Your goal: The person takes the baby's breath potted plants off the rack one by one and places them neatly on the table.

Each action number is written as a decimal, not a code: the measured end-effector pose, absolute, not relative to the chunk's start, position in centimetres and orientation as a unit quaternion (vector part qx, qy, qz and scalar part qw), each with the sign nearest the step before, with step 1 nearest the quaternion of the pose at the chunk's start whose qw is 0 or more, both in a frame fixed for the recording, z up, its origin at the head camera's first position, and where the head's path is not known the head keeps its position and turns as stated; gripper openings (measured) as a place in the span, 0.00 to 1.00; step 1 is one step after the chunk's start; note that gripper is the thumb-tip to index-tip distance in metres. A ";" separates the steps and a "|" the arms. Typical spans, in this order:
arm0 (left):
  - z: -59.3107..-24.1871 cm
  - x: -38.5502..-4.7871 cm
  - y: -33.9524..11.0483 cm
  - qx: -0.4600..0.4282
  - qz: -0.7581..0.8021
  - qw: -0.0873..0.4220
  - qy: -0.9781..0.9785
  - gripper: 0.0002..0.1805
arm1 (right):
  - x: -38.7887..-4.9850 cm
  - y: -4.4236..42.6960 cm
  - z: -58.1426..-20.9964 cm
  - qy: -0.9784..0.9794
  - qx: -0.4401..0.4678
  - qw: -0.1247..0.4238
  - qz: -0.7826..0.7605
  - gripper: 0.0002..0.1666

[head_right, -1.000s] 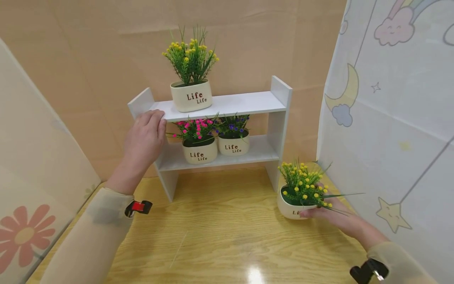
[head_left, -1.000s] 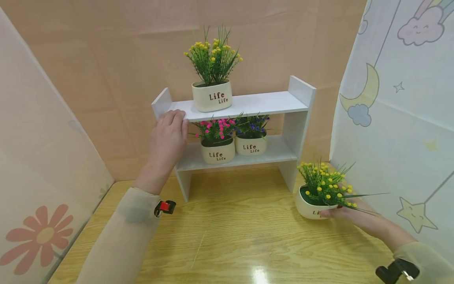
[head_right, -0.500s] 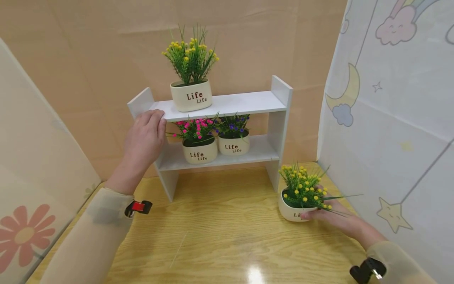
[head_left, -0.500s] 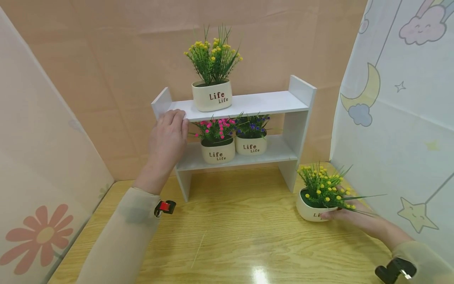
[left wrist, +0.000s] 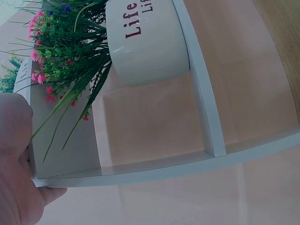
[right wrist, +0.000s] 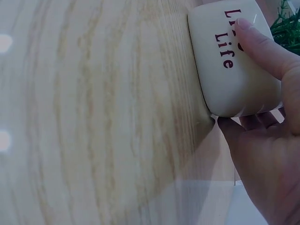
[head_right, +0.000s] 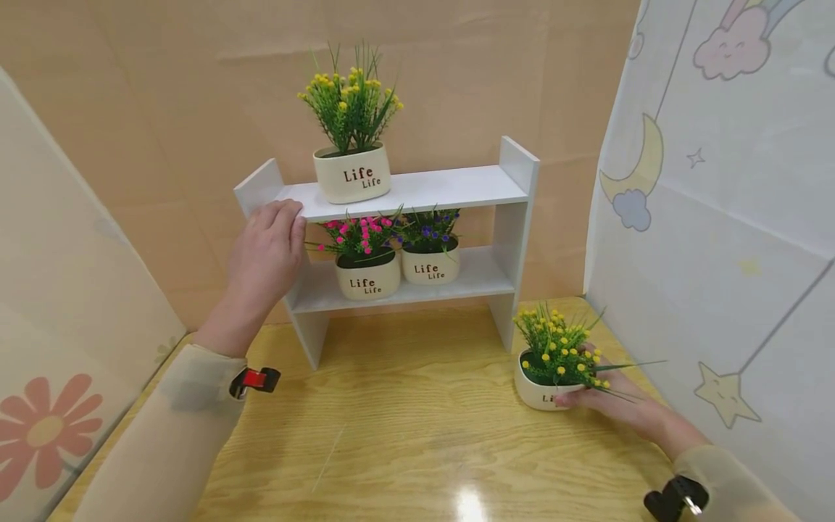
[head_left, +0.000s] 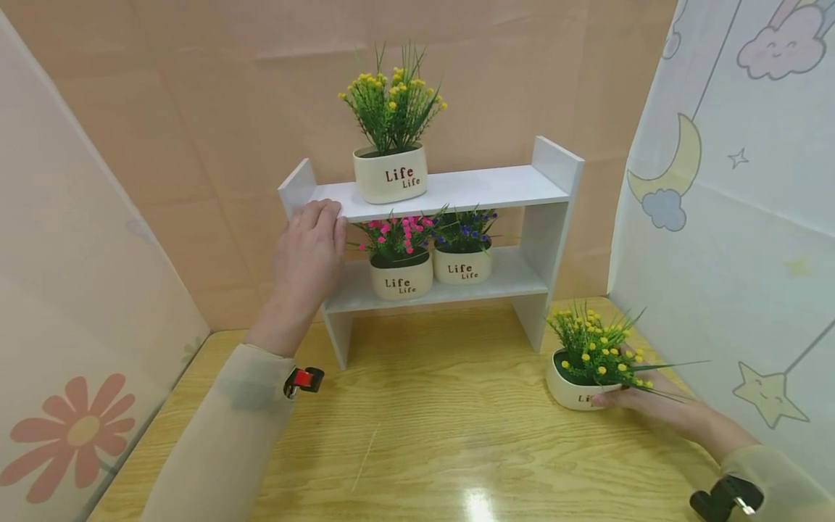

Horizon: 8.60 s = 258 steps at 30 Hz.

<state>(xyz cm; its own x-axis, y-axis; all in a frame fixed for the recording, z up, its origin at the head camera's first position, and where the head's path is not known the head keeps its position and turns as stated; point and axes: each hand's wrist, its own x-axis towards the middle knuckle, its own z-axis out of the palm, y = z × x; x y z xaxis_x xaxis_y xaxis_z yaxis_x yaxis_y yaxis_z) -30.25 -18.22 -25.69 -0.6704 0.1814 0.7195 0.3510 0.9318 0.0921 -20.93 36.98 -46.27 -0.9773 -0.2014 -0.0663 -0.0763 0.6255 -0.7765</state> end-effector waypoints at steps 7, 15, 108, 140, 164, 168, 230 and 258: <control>-25.6 -30.1 -18.2 -0.146 -0.116 0.377 -0.907 0.24 | -21.1 37.1 -46.6 0.892 -0.084 0.069 -0.439 0.55; -25.7 -30.2 -18.1 -0.146 -0.116 0.375 -0.908 0.24 | -21.0 36.9 -46.3 0.888 -0.075 0.089 -0.444 0.54; -26.0 -30.2 -18.4 -0.160 -0.105 0.413 -0.890 0.23 | -29.5 17.6 -16.2 0.846 -0.300 -0.075 -0.435 0.61; -25.9 -30.3 -18.1 -0.150 -0.097 0.391 -0.903 0.23 | -35.4 12.0 -16.0 0.856 -0.271 -0.060 -0.437 0.60; -25.8 -30.3 -18.2 -0.144 -0.101 0.385 -0.906 0.24 | -36.8 8.3 -15.9 0.859 -0.227 -0.054 -0.456 0.67; -25.9 -30.2 -18.2 -0.142 -0.101 0.387 -0.905 0.24 | -37.0 7.6 -15.9 0.860 -0.215 -0.049 -0.460 0.68; -26.0 -30.4 -18.1 -0.157 -0.110 0.414 -0.890 0.22 | -36.5 6.4 -15.1 0.847 -0.179 -0.092 -0.493 0.56; -25.9 -30.9 -18.5 -0.161 -0.108 0.407 -0.892 0.23 | -30.8 10.2 -15.4 0.825 -0.148 -0.122 -0.532 0.59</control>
